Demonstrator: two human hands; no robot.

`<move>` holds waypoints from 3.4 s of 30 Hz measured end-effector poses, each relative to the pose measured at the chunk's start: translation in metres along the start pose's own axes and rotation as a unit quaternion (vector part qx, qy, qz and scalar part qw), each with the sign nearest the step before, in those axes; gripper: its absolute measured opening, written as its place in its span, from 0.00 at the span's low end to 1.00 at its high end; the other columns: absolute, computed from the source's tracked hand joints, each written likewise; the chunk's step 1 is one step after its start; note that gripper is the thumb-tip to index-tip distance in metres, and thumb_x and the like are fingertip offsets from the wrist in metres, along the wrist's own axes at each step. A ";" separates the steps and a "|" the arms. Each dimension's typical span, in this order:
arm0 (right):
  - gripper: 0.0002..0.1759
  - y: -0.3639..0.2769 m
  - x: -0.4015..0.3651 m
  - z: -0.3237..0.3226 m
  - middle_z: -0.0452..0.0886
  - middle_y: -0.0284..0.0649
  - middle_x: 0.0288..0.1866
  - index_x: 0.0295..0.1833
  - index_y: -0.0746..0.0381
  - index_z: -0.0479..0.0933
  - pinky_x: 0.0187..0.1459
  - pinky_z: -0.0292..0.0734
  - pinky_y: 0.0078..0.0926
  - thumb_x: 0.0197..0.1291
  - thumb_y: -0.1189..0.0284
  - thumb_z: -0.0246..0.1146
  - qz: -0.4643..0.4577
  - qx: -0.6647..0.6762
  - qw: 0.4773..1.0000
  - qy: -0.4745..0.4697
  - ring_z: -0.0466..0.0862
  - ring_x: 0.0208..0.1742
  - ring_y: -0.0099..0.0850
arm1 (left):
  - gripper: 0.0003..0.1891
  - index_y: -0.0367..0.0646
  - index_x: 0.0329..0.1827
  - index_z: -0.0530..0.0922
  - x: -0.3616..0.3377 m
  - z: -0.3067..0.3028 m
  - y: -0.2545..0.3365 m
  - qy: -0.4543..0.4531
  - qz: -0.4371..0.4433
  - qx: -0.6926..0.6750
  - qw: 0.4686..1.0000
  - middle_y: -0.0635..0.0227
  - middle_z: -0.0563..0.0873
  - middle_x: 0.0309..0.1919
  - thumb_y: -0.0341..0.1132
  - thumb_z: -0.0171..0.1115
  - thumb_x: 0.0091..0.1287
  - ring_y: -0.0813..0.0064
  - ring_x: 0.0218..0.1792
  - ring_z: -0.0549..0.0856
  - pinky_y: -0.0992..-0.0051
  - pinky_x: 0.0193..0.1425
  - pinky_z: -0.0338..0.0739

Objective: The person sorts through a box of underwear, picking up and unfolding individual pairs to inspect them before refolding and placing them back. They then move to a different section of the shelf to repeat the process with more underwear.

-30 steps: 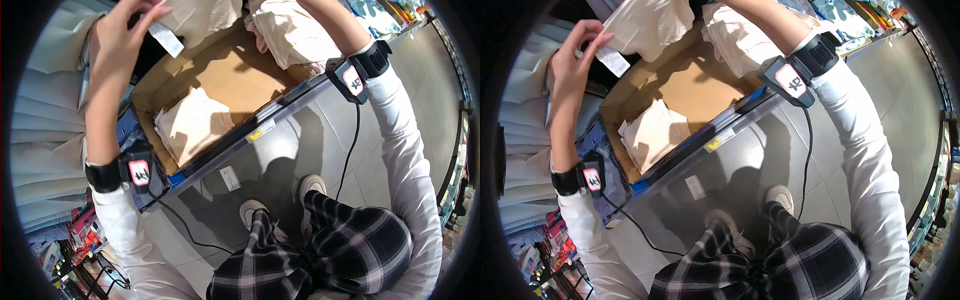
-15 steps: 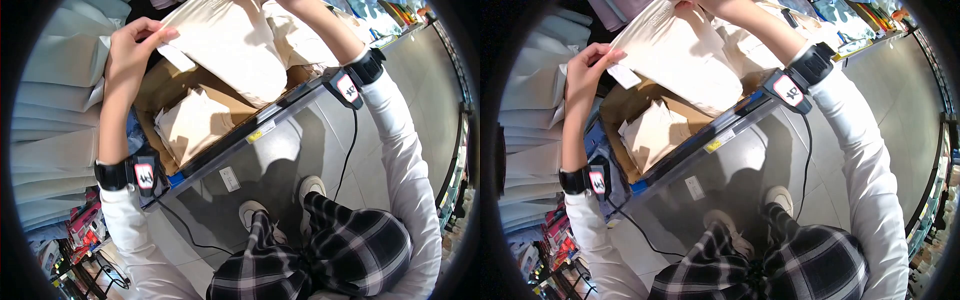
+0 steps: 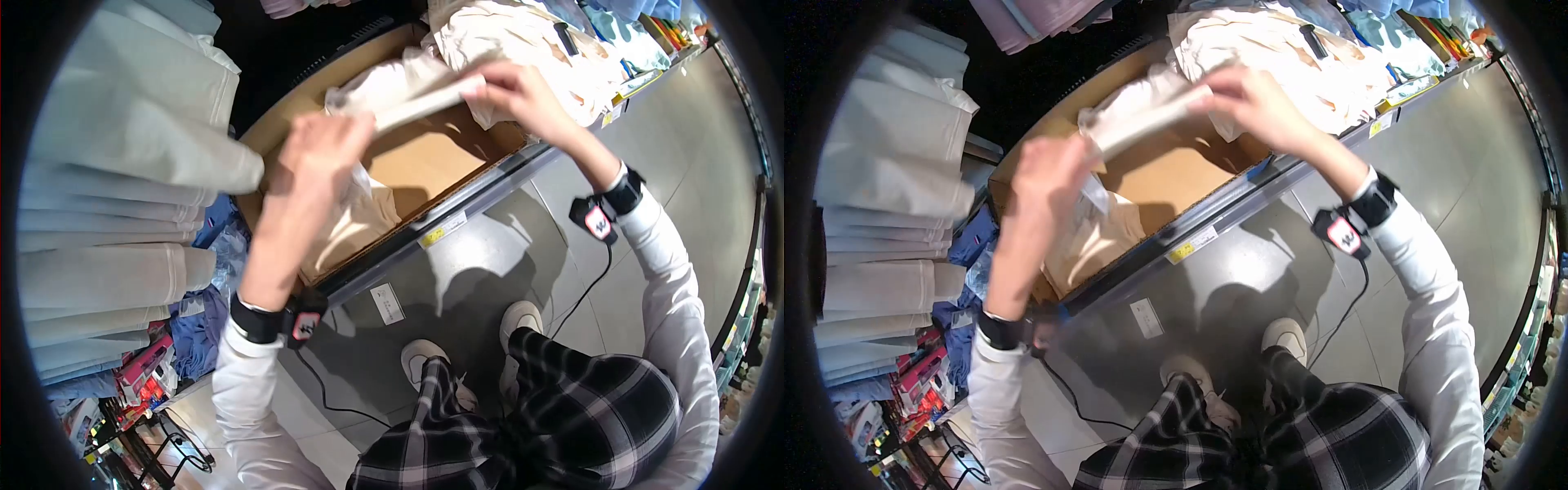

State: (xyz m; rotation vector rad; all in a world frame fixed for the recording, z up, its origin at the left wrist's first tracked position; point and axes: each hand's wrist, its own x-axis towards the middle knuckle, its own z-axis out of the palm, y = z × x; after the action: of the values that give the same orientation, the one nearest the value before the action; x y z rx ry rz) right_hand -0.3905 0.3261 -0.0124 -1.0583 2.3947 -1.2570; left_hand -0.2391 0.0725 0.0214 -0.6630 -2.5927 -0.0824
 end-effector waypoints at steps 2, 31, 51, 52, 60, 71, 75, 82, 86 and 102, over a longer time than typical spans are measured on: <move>0.10 0.017 -0.023 0.014 0.84 0.38 0.33 0.45 0.66 0.82 0.41 0.75 0.21 0.62 0.70 0.65 -0.038 0.048 0.998 0.018 0.80 0.35 0.23 | 0.18 0.37 0.49 0.74 -0.021 0.010 0.018 -0.067 -0.041 -0.077 0.994 0.57 0.80 0.37 0.21 0.61 0.53 0.59 0.43 0.81 0.68 0.54 0.74; 0.12 0.009 -0.039 0.011 0.85 0.39 0.38 0.47 0.67 0.82 0.50 0.76 0.23 0.64 0.70 0.63 -0.025 0.131 0.991 0.016 0.83 0.42 0.25 | 0.07 0.37 0.34 0.78 -0.020 0.004 0.020 -0.008 -0.149 -0.201 0.968 0.59 0.81 0.30 0.29 0.68 0.58 0.60 0.37 0.79 0.66 0.43 0.76; 0.16 -0.006 -0.008 0.025 0.79 0.27 0.34 0.53 0.65 0.79 0.40 0.71 0.14 0.69 0.64 0.60 -0.025 0.276 0.961 0.012 0.74 0.34 0.14 | 0.07 0.34 0.32 0.78 0.002 -0.006 0.008 0.097 -0.140 -0.093 0.981 0.62 0.77 0.30 0.30 0.65 0.63 0.64 0.35 0.75 0.71 0.41 0.70; 0.16 -0.008 -0.010 0.024 0.78 0.26 0.33 0.54 0.63 0.79 0.37 0.70 0.13 0.69 0.65 0.60 -0.007 0.277 0.961 0.009 0.73 0.33 0.14 | 0.07 0.35 0.33 0.78 -0.001 -0.004 0.007 0.097 -0.152 -0.102 0.978 0.63 0.78 0.30 0.31 0.65 0.62 0.64 0.36 0.76 0.70 0.42 0.71; 0.09 -0.014 -0.020 0.033 0.75 0.26 0.31 0.46 0.61 0.72 0.27 0.64 0.11 0.66 0.69 0.63 -0.033 0.335 0.940 0.061 0.71 0.28 0.12 | 0.08 0.35 0.33 0.79 -0.002 -0.007 0.017 0.087 -0.200 -0.170 0.961 0.62 0.80 0.32 0.32 0.66 0.61 0.64 0.36 0.78 0.71 0.42 0.73; 0.09 -0.007 -0.026 0.038 0.76 0.28 0.29 0.38 0.61 0.76 0.30 0.66 0.16 0.61 0.69 0.67 -0.063 0.189 0.976 0.087 0.69 0.28 0.13 | 0.08 0.37 0.36 0.79 -0.006 -0.009 0.016 0.092 -0.274 -0.230 0.929 0.65 0.78 0.31 0.32 0.67 0.63 0.71 0.36 0.78 0.77 0.44 0.72; 0.07 -0.010 -0.033 0.031 0.77 0.25 0.37 0.39 0.61 0.75 0.35 0.65 0.12 0.62 0.73 0.67 -0.041 0.216 0.975 0.018 0.68 0.32 0.10 | 0.08 0.36 0.36 0.77 -0.013 -0.002 0.009 0.074 -0.294 -0.281 0.910 0.67 0.77 0.30 0.32 0.66 0.63 0.75 0.35 0.77 0.79 0.44 0.70; 0.06 -0.002 -0.031 0.038 0.77 0.25 0.38 0.41 0.60 0.76 0.33 0.64 0.10 0.63 0.71 0.66 -0.019 0.349 0.937 0.017 0.69 0.33 0.09 | 0.09 0.35 0.35 0.76 -0.025 0.010 0.000 -0.006 -0.332 -0.438 0.835 0.71 0.77 0.31 0.32 0.65 0.64 0.81 0.36 0.75 0.82 0.46 0.68; 0.09 0.009 -0.027 0.030 0.76 0.25 0.29 0.43 0.61 0.78 0.34 0.67 0.14 0.64 0.68 0.66 0.067 0.421 0.905 -0.011 0.71 0.30 0.11 | 0.08 0.36 0.38 0.77 -0.030 0.017 -0.003 -0.054 -0.284 -0.479 0.829 0.70 0.79 0.34 0.31 0.65 0.64 0.79 0.39 0.77 0.80 0.50 0.69; 0.07 0.009 -0.021 0.036 0.80 0.32 0.31 0.44 0.63 0.74 0.20 0.64 0.11 0.64 0.76 0.64 -0.005 0.339 0.941 0.001 0.74 0.21 0.13 | 0.08 0.34 0.35 0.80 -0.029 0.022 0.007 -0.008 -0.260 -0.301 0.918 0.64 0.82 0.33 0.30 0.68 0.60 0.69 0.37 0.80 0.76 0.46 0.73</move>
State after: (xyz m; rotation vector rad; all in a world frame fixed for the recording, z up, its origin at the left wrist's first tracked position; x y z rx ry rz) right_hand -0.3625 0.3221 -0.0438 -0.8367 1.7124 -1.8779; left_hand -0.2223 0.0696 -0.0115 -0.1339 -2.6838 -1.0765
